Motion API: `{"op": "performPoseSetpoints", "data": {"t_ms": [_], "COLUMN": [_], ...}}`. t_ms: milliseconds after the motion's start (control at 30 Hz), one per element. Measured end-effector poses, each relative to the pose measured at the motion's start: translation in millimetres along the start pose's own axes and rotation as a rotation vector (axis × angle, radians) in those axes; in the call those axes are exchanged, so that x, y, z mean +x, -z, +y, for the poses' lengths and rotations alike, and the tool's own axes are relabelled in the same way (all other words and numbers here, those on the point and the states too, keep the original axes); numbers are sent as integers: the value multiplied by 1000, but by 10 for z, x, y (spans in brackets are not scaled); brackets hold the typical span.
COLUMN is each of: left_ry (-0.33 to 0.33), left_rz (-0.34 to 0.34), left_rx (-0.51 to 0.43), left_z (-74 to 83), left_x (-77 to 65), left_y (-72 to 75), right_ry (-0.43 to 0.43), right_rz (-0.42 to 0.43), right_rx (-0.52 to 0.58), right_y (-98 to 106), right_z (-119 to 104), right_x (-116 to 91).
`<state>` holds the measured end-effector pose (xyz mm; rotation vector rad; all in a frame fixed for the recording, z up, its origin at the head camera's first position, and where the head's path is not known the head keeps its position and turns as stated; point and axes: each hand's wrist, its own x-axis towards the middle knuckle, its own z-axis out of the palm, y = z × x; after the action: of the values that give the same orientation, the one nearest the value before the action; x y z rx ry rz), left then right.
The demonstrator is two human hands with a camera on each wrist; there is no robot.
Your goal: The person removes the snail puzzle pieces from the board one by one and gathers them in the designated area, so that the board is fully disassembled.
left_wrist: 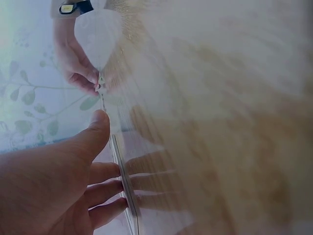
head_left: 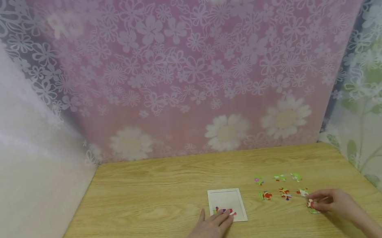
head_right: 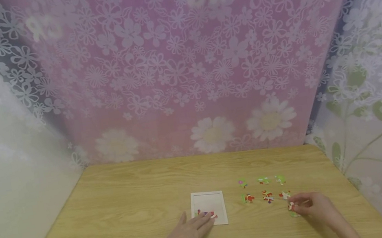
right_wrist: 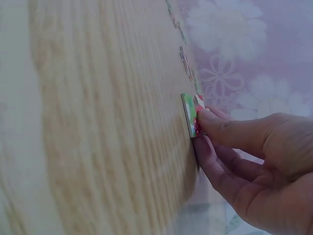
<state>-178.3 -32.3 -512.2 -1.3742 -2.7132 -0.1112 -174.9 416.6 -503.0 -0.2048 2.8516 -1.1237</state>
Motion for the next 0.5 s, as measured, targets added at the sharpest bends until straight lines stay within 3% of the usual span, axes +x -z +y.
{"op": "performPoseSetpoints", "data": {"t_ms": [300, 500], "left_ry": [4, 13], "left_rz": [-14, -7], "left_rx": [-17, -21], "left_z": [0, 9], "left_x": [-1, 2], "left_y": [8, 18], "right_ry": [-13, -62], "right_rz": [-57, 13], "right_rx": [30, -14], "right_y": [5, 9], "right_z": [38, -22], "right_x": [-1, -6]}}
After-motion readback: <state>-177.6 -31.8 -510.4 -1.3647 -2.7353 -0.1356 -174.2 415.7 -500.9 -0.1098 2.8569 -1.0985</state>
